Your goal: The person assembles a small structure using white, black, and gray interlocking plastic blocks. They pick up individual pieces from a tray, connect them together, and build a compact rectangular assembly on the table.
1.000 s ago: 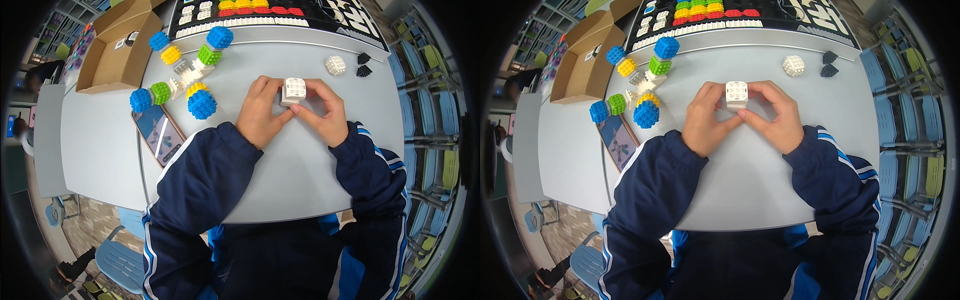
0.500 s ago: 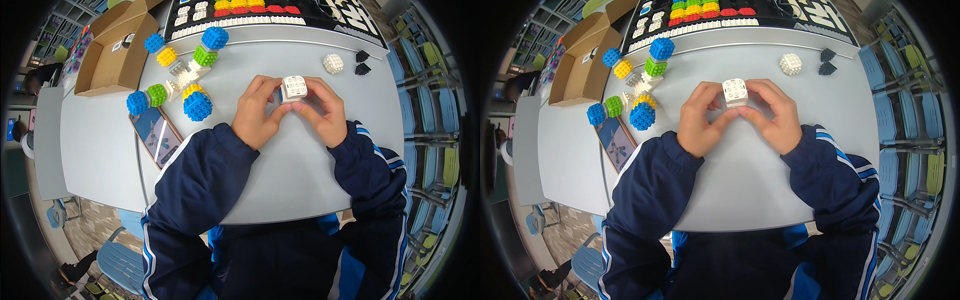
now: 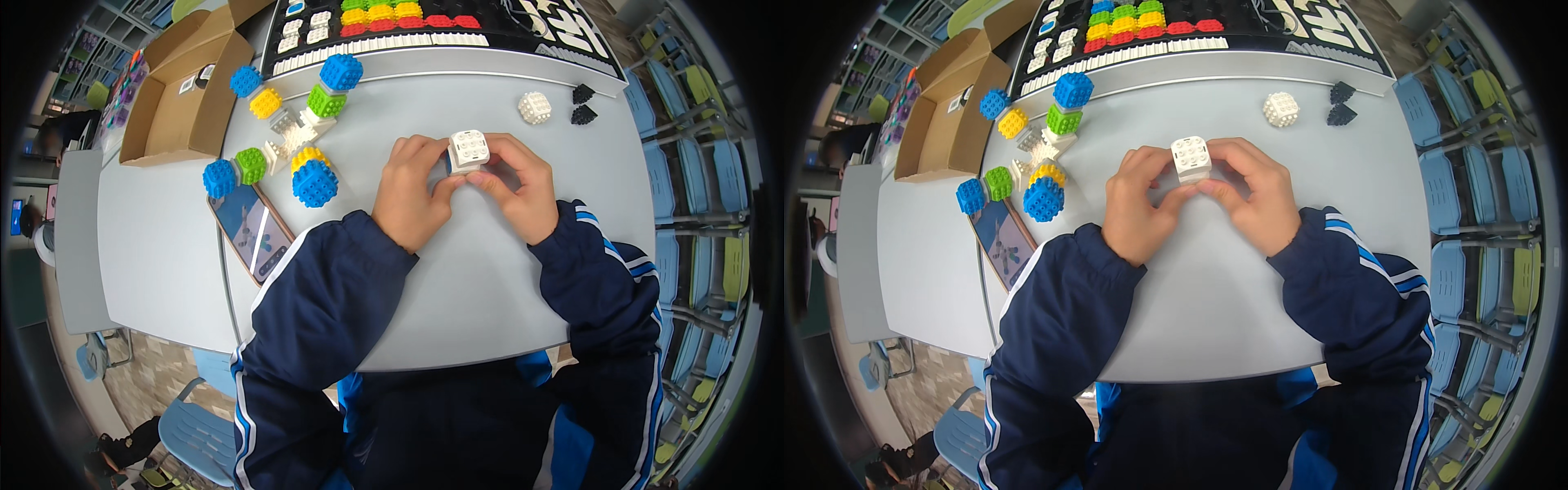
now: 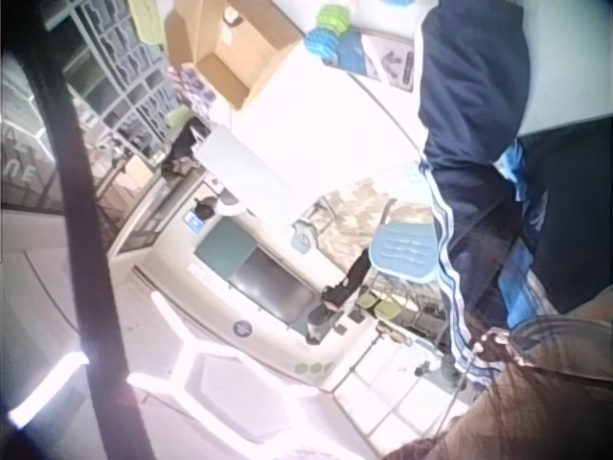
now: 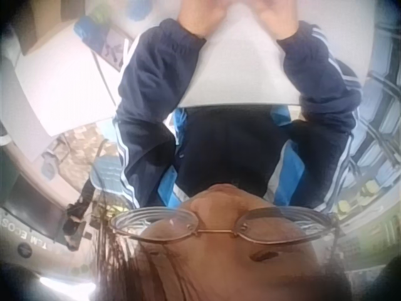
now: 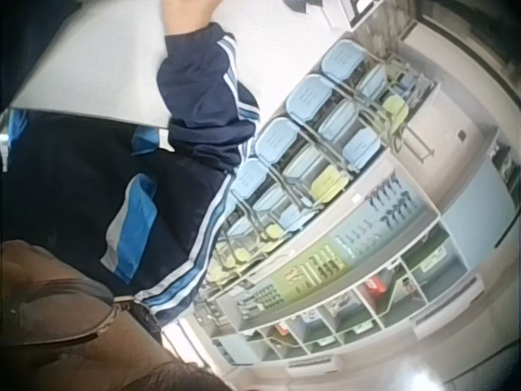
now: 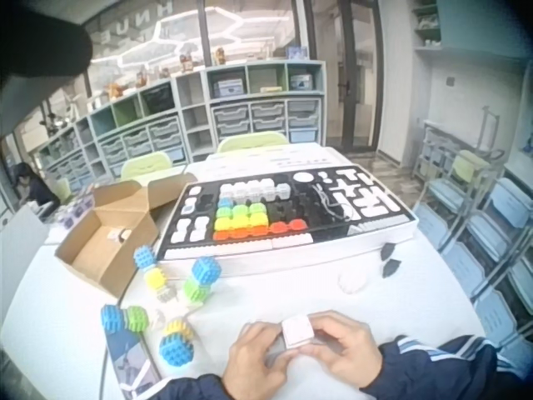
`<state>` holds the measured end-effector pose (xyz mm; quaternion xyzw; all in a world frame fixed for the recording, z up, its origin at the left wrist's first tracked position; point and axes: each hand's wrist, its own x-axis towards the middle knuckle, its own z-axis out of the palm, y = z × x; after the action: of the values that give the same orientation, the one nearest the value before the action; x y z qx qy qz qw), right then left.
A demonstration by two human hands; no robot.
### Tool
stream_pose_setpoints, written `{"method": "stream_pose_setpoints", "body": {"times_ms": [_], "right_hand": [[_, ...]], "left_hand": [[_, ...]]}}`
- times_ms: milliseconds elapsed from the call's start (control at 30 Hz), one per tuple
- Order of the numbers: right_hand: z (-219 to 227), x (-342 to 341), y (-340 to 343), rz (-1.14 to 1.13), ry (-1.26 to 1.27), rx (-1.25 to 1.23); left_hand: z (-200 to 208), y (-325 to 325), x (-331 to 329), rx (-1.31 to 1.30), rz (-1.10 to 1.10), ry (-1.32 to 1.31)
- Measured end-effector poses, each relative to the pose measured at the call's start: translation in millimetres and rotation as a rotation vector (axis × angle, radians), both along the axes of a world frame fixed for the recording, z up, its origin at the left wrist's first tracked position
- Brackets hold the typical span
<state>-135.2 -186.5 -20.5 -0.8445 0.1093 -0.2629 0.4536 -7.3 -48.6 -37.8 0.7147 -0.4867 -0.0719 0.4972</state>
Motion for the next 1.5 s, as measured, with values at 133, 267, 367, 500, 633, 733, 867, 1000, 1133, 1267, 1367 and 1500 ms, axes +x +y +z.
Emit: {"method": "stream_pose_setpoints", "body": {"times_ms": [133, 267, 367, 500, 633, 733, 867, 1000, 1133, 1267, 1367, 1500], "right_hand": [[9, -2, -12, -0.086, -0.134, -0.304], [18, -14, -56, -0.295, -0.242, -0.644], [17, -21, -81, -0.401, -0.169, -0.659], [2, -25, -97, -0.311, 0.035, -0.782], [-8, -20, -89, -0.29, 0.105, -0.803], [-9, -17, -83, -0.271, 0.11, -0.761], [-5, -20, -86, -0.248, 0.086, -0.723], [0, -21, -79, -0.252, -0.012, -0.652], [7, -24, -60, -0.207, -0.056, -0.6], [8, -31, -35, -0.142, -0.04, -0.518], [9, -31, -31, -0.089, -0.031, -0.518], [9, -32, -31, -0.046, -0.016, -0.488]], "left_hand": [[0, 0, 1, 0.009, 0.056, -0.064], [0, 0, 1, 0.011, 0.066, -0.048], [0, -1, 1, 0.009, 0.065, -0.049], [2, -1, 0, 0.012, 0.066, -0.038], [1, 0, 2, 0.015, 0.044, -0.053], [-3, 3, 2, 0.023, 0.036, -0.073], [-3, 2, 2, 0.018, 0.016, -0.065], [-2, 2, 2, 0.02, 0.007, -0.067], [-3, 3, 1, 0.005, 0.021, -0.063], [-5, 3, 2, -0.005, 0.018, -0.07], [-6, 2, 2, -0.012, 0.013, -0.083], [-4, 2, 1, -0.011, 0.01, -0.081]]}}
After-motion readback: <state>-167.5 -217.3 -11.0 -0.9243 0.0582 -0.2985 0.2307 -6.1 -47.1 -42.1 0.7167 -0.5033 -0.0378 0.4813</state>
